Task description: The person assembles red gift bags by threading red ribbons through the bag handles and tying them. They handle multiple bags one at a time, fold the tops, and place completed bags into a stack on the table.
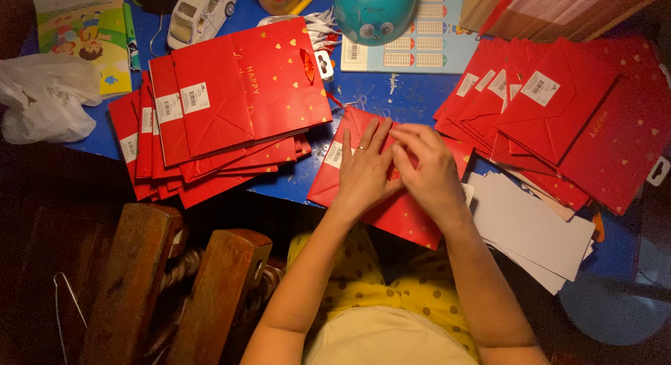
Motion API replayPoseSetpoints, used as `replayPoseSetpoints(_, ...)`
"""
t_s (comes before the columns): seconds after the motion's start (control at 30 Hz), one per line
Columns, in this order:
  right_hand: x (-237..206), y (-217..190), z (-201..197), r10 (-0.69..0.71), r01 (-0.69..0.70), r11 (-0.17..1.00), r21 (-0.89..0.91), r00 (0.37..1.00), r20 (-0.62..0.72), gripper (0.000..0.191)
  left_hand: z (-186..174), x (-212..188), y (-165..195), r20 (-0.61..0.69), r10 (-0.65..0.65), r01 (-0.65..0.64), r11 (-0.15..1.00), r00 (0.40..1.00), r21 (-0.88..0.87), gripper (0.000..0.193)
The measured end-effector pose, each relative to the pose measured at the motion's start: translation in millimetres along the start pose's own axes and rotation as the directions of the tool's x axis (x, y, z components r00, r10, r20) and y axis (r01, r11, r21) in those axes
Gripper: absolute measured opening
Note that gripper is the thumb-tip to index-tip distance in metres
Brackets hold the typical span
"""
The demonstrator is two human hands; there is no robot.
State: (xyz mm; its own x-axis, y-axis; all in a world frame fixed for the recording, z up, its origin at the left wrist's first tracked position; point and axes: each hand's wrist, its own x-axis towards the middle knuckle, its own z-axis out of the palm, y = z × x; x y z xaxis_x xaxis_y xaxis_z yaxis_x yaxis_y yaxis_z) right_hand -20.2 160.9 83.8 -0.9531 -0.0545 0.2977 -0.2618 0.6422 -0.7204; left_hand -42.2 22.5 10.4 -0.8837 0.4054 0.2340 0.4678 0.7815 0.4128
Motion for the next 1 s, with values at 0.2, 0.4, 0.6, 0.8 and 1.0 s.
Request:
replayPoseSetpoints(0.2, 91, 22, 31, -0.095, 0.122, 0.981, 0.151, 0.98, -0.173, 0.019, -3, -8, 11, -0.041, -0.086, 0.084, 0.996, 0.995, -0.026, 0.083)
replayPoseSetpoints(0.4, 158, 22, 71, -0.097, 0.109, 0.994, 0.018, 0.937, -0.335, 0.02, -10, -8, 12, -0.095, -0.085, 0.082, 0.996, 0.992, -0.035, 0.082)
replayPoseSetpoints(0.6, 181, 3, 90, -0.121, 0.075, 0.991, -0.113, 0.872, -0.474, 0.021, -18, -7, 10, -0.072, -0.096, 0.09, 0.993, 0.993, -0.073, 0.074)
replayPoseSetpoints(0.8, 189, -8, 104, -0.216, 0.061, 0.953, -0.298, 0.825, -0.523, 0.017, -21, -8, 8, -0.114, -0.106, 0.092, 0.988, 0.988, -0.123, 0.062)
replayPoseSetpoints(1.0, 184, 3, 108, -0.256, 0.165, 0.955, -0.248, 0.881, -0.397, 0.014, -20, -7, 7, -0.12, -0.114, 0.093, 0.981, 0.986, -0.169, 0.064)
